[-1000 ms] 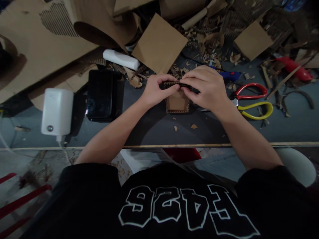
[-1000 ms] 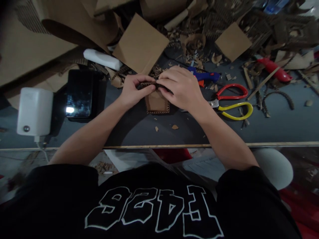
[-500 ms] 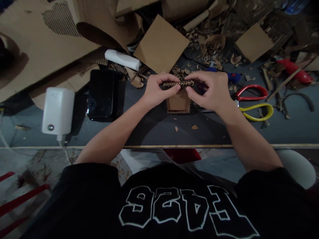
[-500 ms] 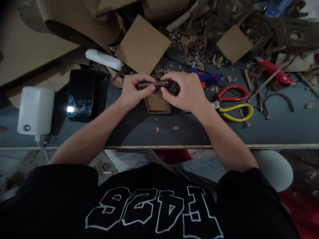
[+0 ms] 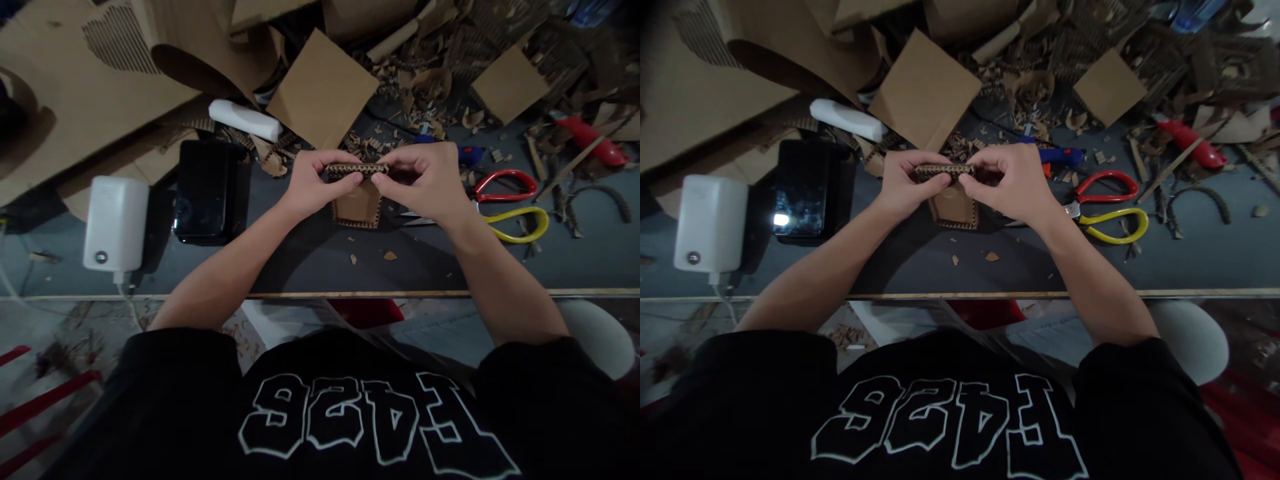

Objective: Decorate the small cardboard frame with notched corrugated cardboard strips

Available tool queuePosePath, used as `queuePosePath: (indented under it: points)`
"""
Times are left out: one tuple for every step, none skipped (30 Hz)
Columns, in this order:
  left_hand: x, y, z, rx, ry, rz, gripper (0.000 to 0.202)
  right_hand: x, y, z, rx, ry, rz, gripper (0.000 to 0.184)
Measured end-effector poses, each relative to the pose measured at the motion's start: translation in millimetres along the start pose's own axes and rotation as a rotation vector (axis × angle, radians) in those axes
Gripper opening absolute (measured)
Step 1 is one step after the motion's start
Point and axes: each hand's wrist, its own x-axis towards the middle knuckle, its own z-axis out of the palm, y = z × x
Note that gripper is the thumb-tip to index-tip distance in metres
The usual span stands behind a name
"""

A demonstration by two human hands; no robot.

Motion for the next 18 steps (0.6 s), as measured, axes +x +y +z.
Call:
queuePosePath:
  points:
    - [0.1, -0.1, 0.4, 0.004, 0.005, -0.006, 0.068, 0.1, -0.2, 0.7, 0.003, -0.002, 0.004, 0.022]
    - [0.1, 0.1, 0.9, 0.007, 0.009, -0.014, 0.068, 0.2, -0.5, 1.3, 0.006, -0.001, 0.006, 0.022]
    - [0.1, 0.3, 1.6, 0.007, 0.015, -0.022, 0.069, 0.2, -0.8, 1.8, 0.009, 0.001, 0.005, 0.021]
    - [0.2, 0.6, 2.2, 0.003, 0.02, -0.026, 0.069, 0.1, -1.0, 2.3, 0.01, 0.004, 0.002, 0.02]
    - [0.2, 0.8, 2.8, -0.004, 0.027, -0.026, 0.07, 0.0, -1.3, 2.8, 0.01, 0.007, 0.0, 0.02]
    - [0.2, 0.9, 3.1, -0.013, 0.033, -0.028, 0.071, -0.1, -1.6, 3.1, 0.009, 0.012, -0.003, 0.02]
    - [0.3, 0.9, 3.2, -0.021, 0.038, -0.034, 0.071, -0.3, -1.9, 3.4, 0.01, 0.014, -0.003, 0.02]
    - [0.5, 0.7, 2.9, -0.027, 0.032, -0.047, 0.07, -0.5, -2.3, 3.5, 0.018, 0.012, 0.001, 0.021]
    - [0.8, 0.4, 2.3, -0.032, 0.015, -0.066, 0.069, -0.6, -2.8, 3.5, 0.034, 0.005, 0.006, 0.022]
    - [1.2, 0.0, 1.3, -0.041, -0.012, -0.086, 0.069, -0.7, -3.2, 3.3, 0.058, -0.004, 0.014, 0.023]
    - [1.6, -0.3, 0.2, -0.053, -0.044, -0.104, 0.068, -0.7, -3.5, 3.1, 0.086, -0.018, 0.024, 0.025]
    - [2.1, -0.5, -0.9, -0.069, -0.076, -0.119, 0.069, -0.7, -3.6, 2.8, 0.115, -0.029, 0.035, 0.026]
    - [2.5, -0.4, -1.8, -0.086, -0.099, -0.127, 0.07, -0.5, -3.5, 2.6, 0.146, -0.034, 0.049, 0.027]
    - [2.7, -0.1, -2.3, -0.099, -0.108, -0.129, 0.071, -0.2, -3.2, 2.4, 0.176, -0.034, 0.067, 0.029]
    - [2.9, 0.4, -2.5, -0.109, -0.103, -0.125, 0.072, 0.2, -2.7, 2.3, 0.209, -0.03, 0.087, 0.032]
    - [2.9, 1.2, -2.2, -0.114, -0.091, -0.119, 0.072, 0.7, -2.0, 2.2, 0.242, -0.025, 0.108, 0.034]
    - [2.7, 2.2, -1.6, -0.119, -0.076, -0.116, 0.073, 1.1, -1.3, 2.2, 0.271, -0.022, 0.127, 0.037]
    - [2.4, 3.1, -0.8, -0.124, -0.062, -0.117, 0.073, 1.6, -0.5, 2.1, 0.292, -0.023, 0.142, 0.038]
